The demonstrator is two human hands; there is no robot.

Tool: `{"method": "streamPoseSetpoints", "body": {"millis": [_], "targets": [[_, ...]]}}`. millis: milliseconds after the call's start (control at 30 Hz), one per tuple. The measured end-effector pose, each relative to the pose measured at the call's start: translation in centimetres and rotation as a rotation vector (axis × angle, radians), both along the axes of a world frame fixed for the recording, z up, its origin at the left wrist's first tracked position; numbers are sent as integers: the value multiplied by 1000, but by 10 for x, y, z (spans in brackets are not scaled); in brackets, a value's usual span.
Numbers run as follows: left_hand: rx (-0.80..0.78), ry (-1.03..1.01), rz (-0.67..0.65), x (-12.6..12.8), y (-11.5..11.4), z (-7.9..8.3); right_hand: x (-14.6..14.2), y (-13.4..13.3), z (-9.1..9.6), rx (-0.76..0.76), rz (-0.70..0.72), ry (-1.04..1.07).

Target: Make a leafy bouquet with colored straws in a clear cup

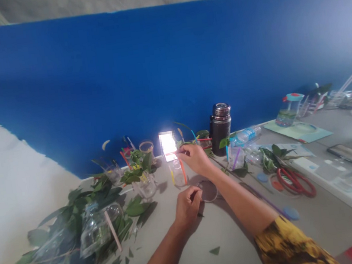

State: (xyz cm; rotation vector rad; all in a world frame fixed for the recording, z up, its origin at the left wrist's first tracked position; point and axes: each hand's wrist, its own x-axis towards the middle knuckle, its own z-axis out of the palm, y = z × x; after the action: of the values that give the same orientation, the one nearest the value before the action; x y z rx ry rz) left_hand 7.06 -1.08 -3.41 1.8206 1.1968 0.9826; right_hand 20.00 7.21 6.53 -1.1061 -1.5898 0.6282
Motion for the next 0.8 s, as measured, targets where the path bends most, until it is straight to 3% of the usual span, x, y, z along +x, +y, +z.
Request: {"method": "streamPoseSetpoints", "body": {"millis": [333,600,800], "targets": [[-2,3,-1,0,1,-2,-2,-1,7,-14,39,73],[-12,-1,-5,0,1,0,-1,-1,-3,2,3,32],[-11,7,-8,0,1,0,-3,2,2,-18,22,75]]}}
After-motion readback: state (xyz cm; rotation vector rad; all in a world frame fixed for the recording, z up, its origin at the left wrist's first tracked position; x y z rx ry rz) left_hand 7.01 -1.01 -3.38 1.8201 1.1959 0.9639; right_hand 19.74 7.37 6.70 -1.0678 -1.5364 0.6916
